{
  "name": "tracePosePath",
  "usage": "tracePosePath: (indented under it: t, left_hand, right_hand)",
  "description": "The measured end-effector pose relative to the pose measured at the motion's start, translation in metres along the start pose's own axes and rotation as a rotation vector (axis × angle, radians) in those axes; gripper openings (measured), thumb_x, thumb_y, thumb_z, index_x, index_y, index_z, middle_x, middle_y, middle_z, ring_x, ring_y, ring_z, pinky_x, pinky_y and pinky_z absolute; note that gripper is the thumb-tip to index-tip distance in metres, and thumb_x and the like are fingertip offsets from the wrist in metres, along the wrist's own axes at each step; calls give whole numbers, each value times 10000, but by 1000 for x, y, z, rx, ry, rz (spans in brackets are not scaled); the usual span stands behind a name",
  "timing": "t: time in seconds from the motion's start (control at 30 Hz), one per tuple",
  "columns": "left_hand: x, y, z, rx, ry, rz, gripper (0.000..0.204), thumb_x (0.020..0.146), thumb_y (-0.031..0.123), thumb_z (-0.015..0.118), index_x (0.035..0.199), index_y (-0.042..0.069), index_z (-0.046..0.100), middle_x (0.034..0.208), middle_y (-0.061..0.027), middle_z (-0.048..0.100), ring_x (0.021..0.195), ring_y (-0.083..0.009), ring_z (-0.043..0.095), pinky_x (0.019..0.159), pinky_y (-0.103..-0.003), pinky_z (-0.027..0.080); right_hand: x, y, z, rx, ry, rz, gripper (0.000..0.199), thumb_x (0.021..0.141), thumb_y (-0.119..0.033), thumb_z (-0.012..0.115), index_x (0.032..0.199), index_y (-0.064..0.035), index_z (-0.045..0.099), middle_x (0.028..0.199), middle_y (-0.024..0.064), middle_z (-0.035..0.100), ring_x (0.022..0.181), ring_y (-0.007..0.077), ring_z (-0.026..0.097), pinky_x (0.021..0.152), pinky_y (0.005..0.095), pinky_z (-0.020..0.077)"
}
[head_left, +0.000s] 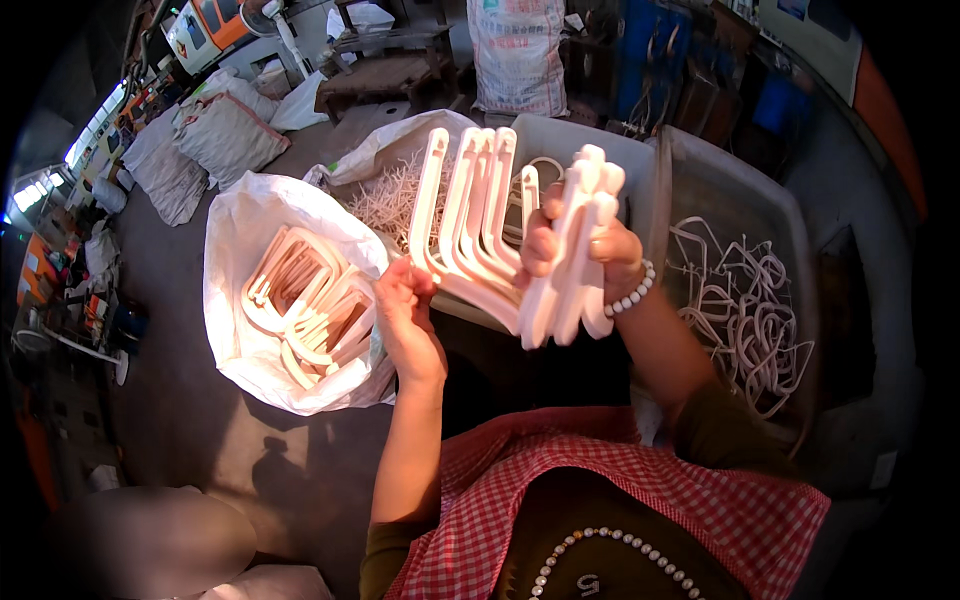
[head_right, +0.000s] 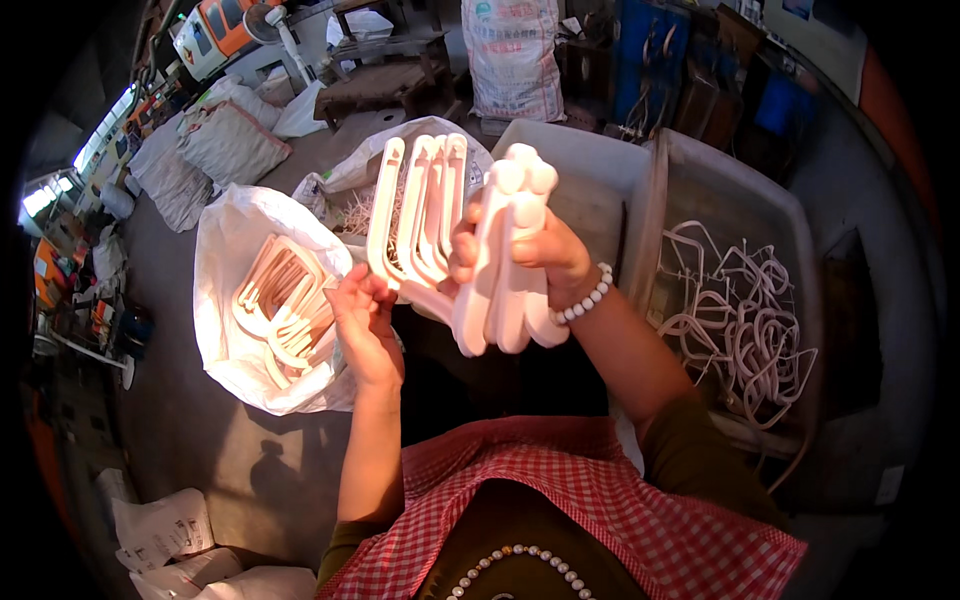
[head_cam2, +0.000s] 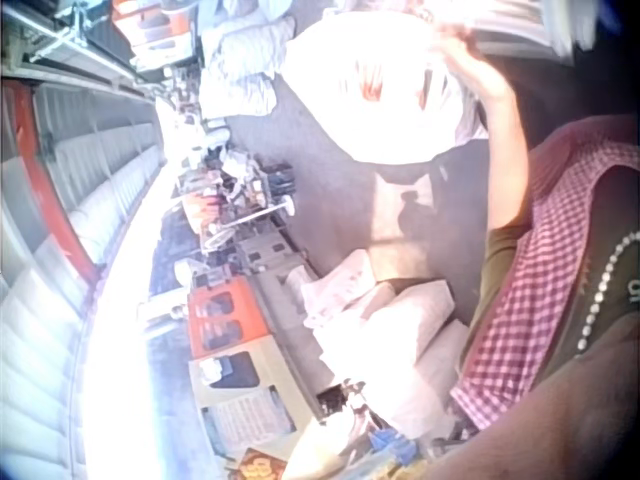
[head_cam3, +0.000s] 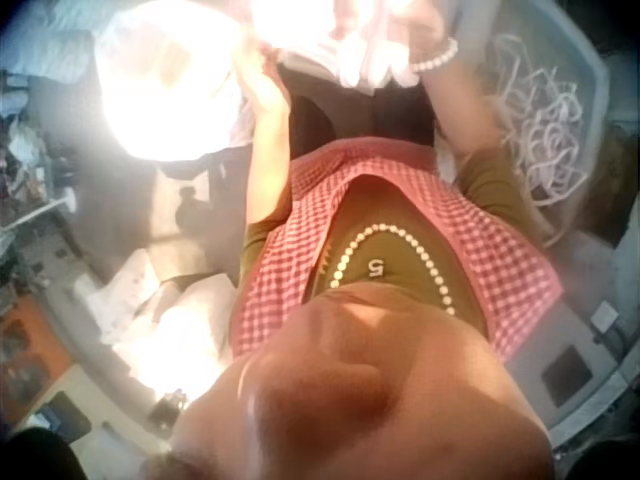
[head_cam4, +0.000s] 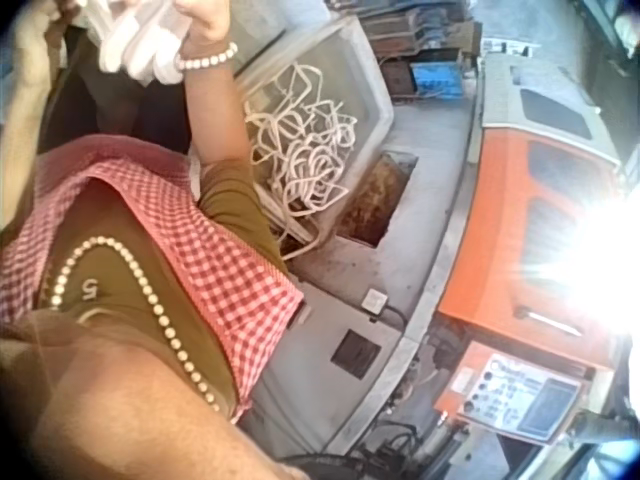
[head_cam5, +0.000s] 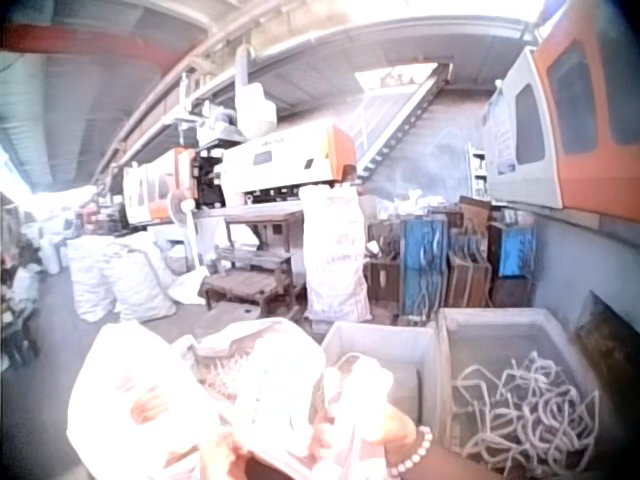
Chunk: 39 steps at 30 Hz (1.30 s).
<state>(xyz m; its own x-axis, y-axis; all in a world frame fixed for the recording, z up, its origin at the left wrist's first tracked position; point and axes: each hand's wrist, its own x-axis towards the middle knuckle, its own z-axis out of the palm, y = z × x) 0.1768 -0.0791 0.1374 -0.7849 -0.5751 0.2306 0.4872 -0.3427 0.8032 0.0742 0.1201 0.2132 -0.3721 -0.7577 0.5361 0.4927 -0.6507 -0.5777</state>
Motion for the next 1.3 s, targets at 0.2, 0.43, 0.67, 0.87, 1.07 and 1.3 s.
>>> tracePosePath:
  t: [0.2, 0.43, 0.67, 0.87, 1.07, 1.3]
  left_hand:
    - [2, -24, 0, -98, -117, -199, 411, 1006, 327, 401, 1253, 6, 468, 1101, -86, 584, 979, -171, 588, 911, -316, 468]
    - [4, -26, 12, -1005, -812, -738, 850, 874, 583, 506, 1411, -25, 256, 1359, -311, 406, 1223, -421, 470, 1047, -505, 372]
    - [41, -45, 22, -1372, -1064, -685, 844, 759, 494, 727, 1274, -2, 278, 1290, -348, 434, 1068, -380, 575, 826, -442, 490]
    - [68, -38, 62, -1174, -757, -624, 783, 802, 480, 696, 1314, 20, 326, 987, -132, 626, 808, -235, 677, 673, -326, 585]
    - [80, -77, 67, -676, -498, -685, 756, 850, 309, 689, 1429, 31, 290, 985, -80, 625, 841, -197, 632, 732, -313, 542]
    - [74, -138, 70, -30, -495, -718, 373, 826, 120, 711, 1147, 15, 553, 1023, -65, 613, 914, -155, 601, 785, -304, 497]
  right_hand:
    - [-6, -11, 16, 394, -315, -82, 381, 767, -144, 692, 1033, -118, 420, 786, 48, 497, 685, 193, 519, 739, 442, 489]
    - [-8, 16, 30, 971, -220, -244, 335, 819, -102, 703, 1058, -87, 469, 661, -50, 509, 560, 18, 503, 507, 222, 405]
    - [-12, 11, -41, 967, -154, -13, 929, 803, -293, 727, 1493, -118, 132, 847, -52, 477, 814, 60, 519, 829, 308, 483]
    - [-8, -16, -109, 663, 228, 6, 840, 838, -404, 638, 1437, -4, 205, 980, 78, 527, 864, 148, 568, 838, 318, 527]
    - [-43, -33, -185, -175, 727, 100, 582, 954, -388, 447, 1374, 3, 348, 1306, 169, 490, 1130, 243, 540, 969, 387, 445]
    - [-47, -25, -154, -829, 831, 208, 565, 974, -390, 456, 1387, -13, 378, 1343, 130, 480, 1226, 214, 461, 1032, 370, 366]
